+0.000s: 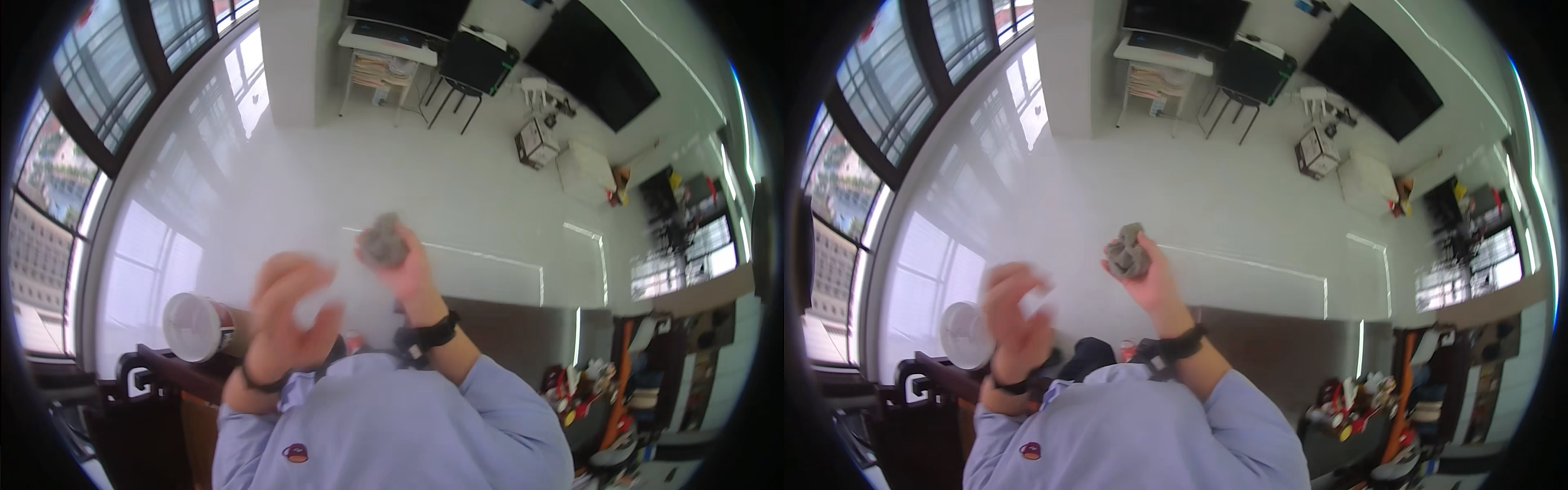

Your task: The person wipes the exterior and base of a white kettle with a cloth and then wipes the top rail of a wooden bed frame.

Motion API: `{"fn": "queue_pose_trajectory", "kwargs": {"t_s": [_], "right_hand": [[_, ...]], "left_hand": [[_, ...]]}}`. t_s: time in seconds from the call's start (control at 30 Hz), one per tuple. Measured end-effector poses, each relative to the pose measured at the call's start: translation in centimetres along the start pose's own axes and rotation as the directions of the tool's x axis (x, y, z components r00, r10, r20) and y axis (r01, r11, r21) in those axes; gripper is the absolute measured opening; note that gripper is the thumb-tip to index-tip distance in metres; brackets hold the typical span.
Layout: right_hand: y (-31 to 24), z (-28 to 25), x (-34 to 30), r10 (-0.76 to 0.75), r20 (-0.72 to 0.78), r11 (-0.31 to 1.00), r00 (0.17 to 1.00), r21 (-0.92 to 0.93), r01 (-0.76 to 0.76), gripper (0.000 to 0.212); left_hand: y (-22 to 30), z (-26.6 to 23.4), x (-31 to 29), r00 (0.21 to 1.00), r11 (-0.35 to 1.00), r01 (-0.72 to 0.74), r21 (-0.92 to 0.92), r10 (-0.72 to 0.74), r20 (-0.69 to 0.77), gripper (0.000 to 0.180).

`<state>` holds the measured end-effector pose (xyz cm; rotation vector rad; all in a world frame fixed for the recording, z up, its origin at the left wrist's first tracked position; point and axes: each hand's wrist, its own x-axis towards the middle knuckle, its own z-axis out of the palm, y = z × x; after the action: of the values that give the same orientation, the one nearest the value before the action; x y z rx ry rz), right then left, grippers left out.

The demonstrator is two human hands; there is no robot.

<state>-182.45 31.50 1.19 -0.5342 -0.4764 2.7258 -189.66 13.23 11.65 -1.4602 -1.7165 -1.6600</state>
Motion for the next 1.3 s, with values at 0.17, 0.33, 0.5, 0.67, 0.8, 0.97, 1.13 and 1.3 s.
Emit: {"fn": "queue_pose_trajectory", "kwargs": {"t_s": [0.17,0.33,0.5,0.67,0.8,0.97,1.13,1.3], "right_hand": [[1.1,1.8,9.4,0.119,-0.008,0.991,0.993,-0.065,-0.119,0.026],[4.9,6.7,19.3,0.258,0.119,0.963,0.959,-0.112,-0.245,0.026],[9.6,13.6,27.6,0.346,0.078,0.921,0.935,-0.219,-0.323,0.025],[16.0,18.9,33.4,0.497,0.065,0.842,0.865,-0.279,-0.462,0.024],[22.1,21.7,39.3,0.621,0.044,0.758,0.783,-0.288,-0.585,0.023],[31.9,27.6,44.4,0.789,0.098,0.592,0.606,-0.386,-0.708,0.024],[41.8,36.0,47.4,0.896,0.109,0.420,0.430,-0.523,-0.742,0.025],[52.3,39.3,47.6,0.973,0.143,0.228,0.179,-0.689,-0.688,0.029]], "left_hand": [[3.0,-8.1,5.5,0.973,0.970,-0.229,0.088,0.231,-0.021,0.014],[1.7,-12.9,8.7,0.938,0.956,0.114,0.272,-0.193,0.288,0.063],[-7.5,-15.7,9.9,0.868,0.615,-0.305,0.727,0.494,-0.053,0.048],[-13.2,-21.0,12.6,0.716,0.362,-0.387,0.848,0.697,0.029,0.025],[-16.7,-25.5,10.8,0.823,0.201,-0.187,0.962,0.567,0.041,0.054],[-23.9,-30.9,10.7,0.704,0.421,0.018,0.907,0.638,-0.310,0.013],[-35.4,-40.1,8.8,0.577,0.508,0.727,0.462,-0.088,-0.812,0.021],[-41.8,-44.4,1.9,0.131,0.483,0.876,-0.003,-0.243,-0.961,0.034]]}}
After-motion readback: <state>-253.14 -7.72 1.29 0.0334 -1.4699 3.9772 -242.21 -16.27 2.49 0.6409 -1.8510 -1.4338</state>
